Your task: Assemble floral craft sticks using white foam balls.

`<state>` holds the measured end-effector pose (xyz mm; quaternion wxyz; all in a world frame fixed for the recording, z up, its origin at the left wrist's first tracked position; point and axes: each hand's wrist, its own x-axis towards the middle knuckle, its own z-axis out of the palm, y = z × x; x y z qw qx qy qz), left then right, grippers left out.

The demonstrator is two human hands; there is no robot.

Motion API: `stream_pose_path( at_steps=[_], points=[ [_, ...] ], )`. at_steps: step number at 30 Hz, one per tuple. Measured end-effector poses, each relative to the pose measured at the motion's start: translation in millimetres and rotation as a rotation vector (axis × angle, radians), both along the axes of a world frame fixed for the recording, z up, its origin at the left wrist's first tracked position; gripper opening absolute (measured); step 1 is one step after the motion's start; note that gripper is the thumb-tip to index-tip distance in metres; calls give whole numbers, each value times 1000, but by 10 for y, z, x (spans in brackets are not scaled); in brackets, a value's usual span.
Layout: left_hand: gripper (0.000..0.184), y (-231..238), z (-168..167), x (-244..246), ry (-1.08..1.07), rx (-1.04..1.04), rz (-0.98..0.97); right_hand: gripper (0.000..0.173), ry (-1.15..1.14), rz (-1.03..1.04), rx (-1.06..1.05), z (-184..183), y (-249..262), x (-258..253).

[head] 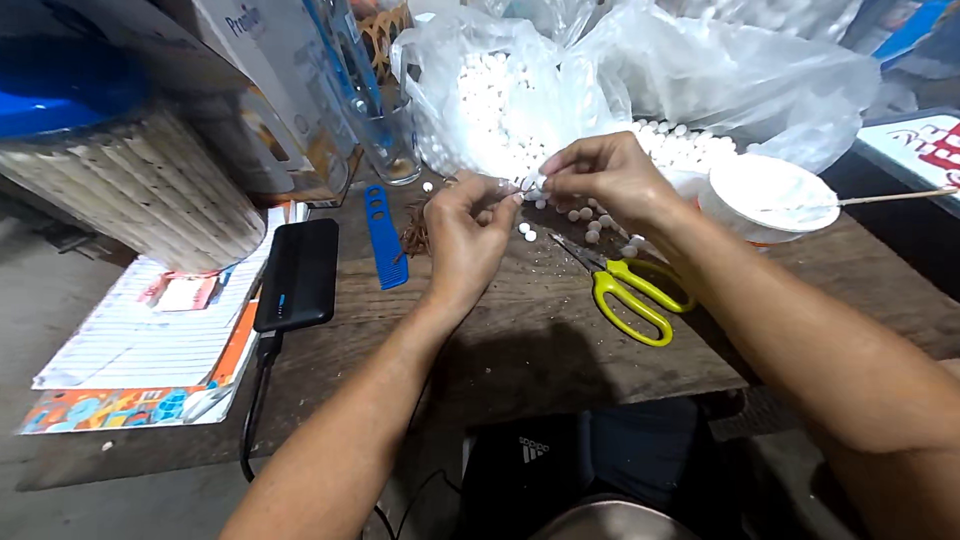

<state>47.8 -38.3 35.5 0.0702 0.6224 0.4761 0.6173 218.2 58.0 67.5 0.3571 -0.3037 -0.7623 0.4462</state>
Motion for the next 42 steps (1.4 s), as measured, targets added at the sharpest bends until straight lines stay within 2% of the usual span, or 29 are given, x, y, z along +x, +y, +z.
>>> stream_pose_path(
  at_steps=[2,4,9,19,37,42],
  points=[
    [3,-5,-34,18,49,27,-10,18,184,31,-140,25,-83,79],
    [3,-75,-32,40,116,18,-13,21,272,43,-223,23,-154,130],
    [3,-114,-30,74,208,30,34,26,306,45,-327,27,-212,179],
    [4,-123,-33,91,261,34,52,19,277,12,-97,-63,-206,156],
    [5,-115,-52,112,286,29,44,19,233,3,-51,-63,-226,141],
    [6,-126,-50,121,293,28,47,19,204,14,38,-64,-234,152]
  ],
)
